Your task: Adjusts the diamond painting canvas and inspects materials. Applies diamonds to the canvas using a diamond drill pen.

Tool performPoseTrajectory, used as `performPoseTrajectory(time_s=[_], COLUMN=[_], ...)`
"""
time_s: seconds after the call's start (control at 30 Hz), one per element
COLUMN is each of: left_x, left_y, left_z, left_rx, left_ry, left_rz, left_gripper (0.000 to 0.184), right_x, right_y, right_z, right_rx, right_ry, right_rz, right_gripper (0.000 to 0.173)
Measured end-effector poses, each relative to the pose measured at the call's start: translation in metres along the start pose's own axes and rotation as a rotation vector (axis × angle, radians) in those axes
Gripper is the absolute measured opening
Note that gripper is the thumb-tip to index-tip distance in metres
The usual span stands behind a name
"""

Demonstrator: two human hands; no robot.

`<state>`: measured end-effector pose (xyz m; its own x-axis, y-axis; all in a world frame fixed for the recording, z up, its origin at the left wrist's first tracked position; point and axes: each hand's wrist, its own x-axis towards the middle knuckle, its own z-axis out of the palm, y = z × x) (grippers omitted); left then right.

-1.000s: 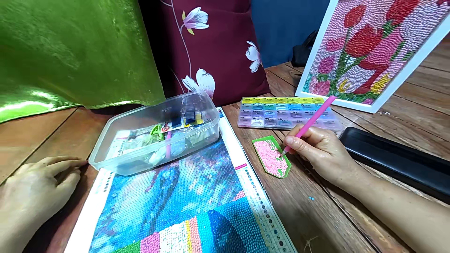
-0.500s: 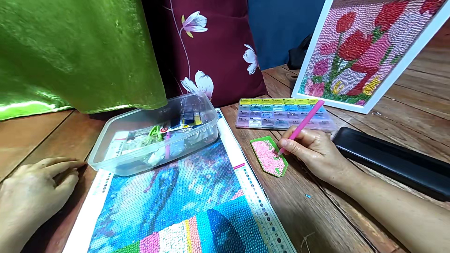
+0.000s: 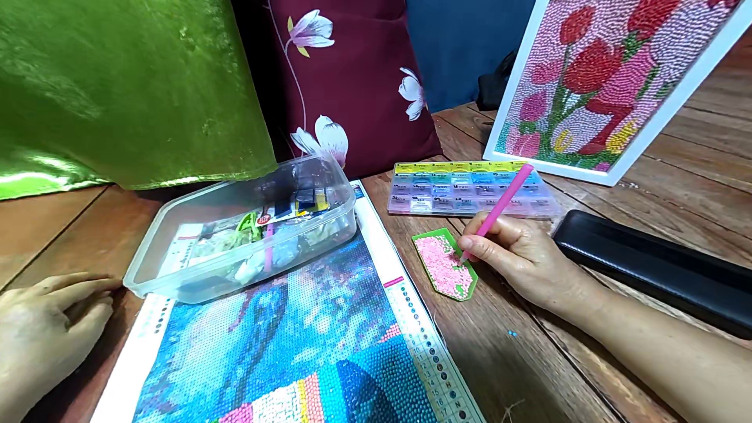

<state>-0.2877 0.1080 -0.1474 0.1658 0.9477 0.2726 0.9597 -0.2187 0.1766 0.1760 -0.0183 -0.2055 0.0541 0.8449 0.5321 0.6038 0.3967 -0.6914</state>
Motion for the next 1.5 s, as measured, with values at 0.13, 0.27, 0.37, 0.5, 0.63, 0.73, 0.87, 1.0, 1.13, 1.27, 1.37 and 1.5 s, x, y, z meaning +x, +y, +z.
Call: performPoseTrajectory(time_s=[0.13, 0.27, 0.37, 0.5, 0.63, 0.73, 0.87, 1.0, 1.13, 1.27, 1.37, 1.5], left_x=[0.000, -0.001, -0.002, 0.000, 0.003, 0.003, 0.004, 0.004, 0.003, 0.004, 0.005, 0.005], left_y=[-0.004, -0.005, -0.004, -0.007, -0.030, -0.028, -0.027, -0.022, -0.018, -0.021, -0.022, -0.021], left_z=[-0.001, -0.001, -0.002, 0.001, 0.011, 0.010, 0.011, 0.009, 0.009, 0.009, 0.009, 0.009], left_rx=[0.008, 0.008, 0.008, -0.004, 0.009, -0.018, 0.011, 0.020, 0.014, 0.014, 0.012, 0.019], left_ry=[0.000, -0.006, -0.006, 0.016, 0.122, 0.127, 0.154, 0.130, 0.123, 0.127, 0.125, 0.111], left_rz=[0.038, 0.034, 0.036, 0.003, 0.078, 0.113, 0.124, 0.086, 0.075, 0.084, 0.093, 0.089], left_gripper=[0.022, 0.022, 0.022, 0.022, 0.020, 0.019, 0.018, 0.018, 0.018, 0.020, 0.020, 0.020], right_x=[0.000, 0.001, 0.002, 0.002, 0.003, 0.003, 0.003, 0.007, 0.010, 0.002, -0.006, -0.010], right_y=[-0.001, 0.000, -0.002, -0.001, -0.001, -0.004, -0.004, -0.021, -0.063, -0.088, -0.083, -0.068], right_z=[0.000, -0.001, 0.000, -0.001, -0.002, -0.002, -0.003, 0.002, 0.021, 0.053, 0.072, 0.075], right_rx=[0.020, 0.034, 0.069, 0.101, 0.161, 0.228, 0.232, 0.308, 0.440, 0.470, 0.346, 0.222], right_ry=[-0.003, 0.002, 0.016, 0.024, 0.026, 0.050, 0.105, 0.208, 0.200, 0.052, -0.004, 0.018], right_rz=[0.017, 0.051, 0.075, 0.098, 0.097, 0.106, 0.093, 0.186, 0.269, 0.206, 0.042, -0.069], right_gripper=[0.017, 0.018, 0.017, 0.018, 0.017, 0.020, 0.020, 0.024, 0.031, 0.026, 0.020, 0.020])
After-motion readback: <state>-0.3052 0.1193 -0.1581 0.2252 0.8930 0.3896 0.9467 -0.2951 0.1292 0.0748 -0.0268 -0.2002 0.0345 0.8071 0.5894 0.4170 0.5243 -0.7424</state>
